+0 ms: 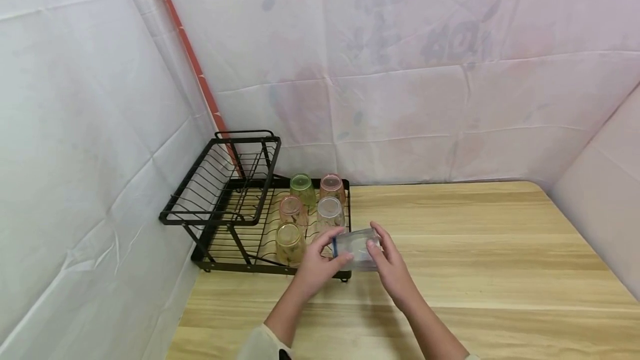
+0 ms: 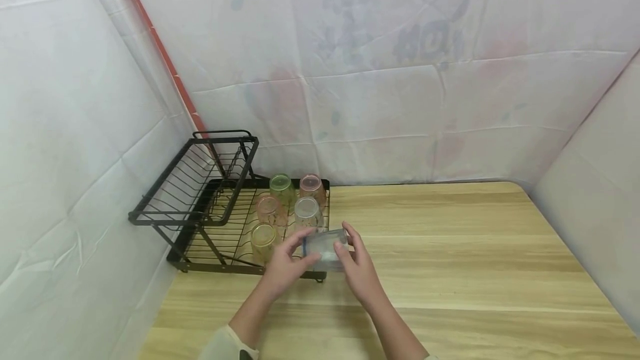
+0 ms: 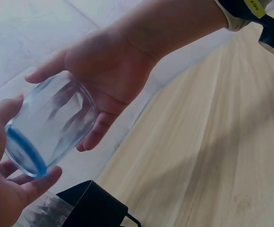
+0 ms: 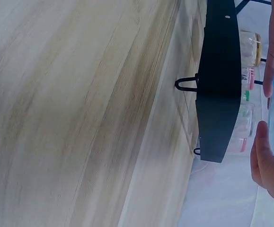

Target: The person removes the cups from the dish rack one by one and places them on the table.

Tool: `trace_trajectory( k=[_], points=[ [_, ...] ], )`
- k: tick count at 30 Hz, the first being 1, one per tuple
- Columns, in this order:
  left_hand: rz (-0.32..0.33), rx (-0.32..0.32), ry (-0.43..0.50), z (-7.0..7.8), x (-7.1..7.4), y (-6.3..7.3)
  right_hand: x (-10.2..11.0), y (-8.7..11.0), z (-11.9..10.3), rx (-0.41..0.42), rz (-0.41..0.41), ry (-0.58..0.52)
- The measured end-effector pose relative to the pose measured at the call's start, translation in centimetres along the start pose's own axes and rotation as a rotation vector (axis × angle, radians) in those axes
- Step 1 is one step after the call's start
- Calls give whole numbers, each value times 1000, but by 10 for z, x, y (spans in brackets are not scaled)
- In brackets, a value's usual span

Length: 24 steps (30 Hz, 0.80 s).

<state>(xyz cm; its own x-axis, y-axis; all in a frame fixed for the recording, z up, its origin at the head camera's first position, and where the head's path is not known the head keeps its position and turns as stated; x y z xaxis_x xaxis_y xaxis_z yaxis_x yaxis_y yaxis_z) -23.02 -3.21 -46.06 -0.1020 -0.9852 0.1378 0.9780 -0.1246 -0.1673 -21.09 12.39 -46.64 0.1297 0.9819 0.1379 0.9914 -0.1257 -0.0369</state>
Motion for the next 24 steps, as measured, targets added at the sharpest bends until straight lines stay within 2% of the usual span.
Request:
trace_trajectory(
  k=[5,10,21,24],
  points=[
    [-66,-5,-89,-2,-15,2,1,-3,1,-42,-6,-26],
    [-60,1,-106,-3,-20,2,3,-7,2,-51,-9,-25],
    [-49,47,-81,-6,-24,-3,11,-9,-9,63,5,63],
    [-51,62,-36,-9,-26,-4,12,-8,-12,100,5,85]
  ],
)
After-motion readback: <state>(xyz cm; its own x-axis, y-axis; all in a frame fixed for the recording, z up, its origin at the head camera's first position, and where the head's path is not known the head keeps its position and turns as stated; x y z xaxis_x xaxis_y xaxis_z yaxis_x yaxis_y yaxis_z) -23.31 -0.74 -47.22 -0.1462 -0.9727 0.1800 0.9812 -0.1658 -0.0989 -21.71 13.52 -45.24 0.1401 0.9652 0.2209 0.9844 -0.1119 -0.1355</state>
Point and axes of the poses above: each hand's wrist, its own y-axis away from the middle knuckle, its own x-axis out of the back of the hand, z = x × y, the point moved 9 cm from there along -y, towards the middle knuckle, and after that the axes turned 10 degrees about z, right-handed, at the moved point
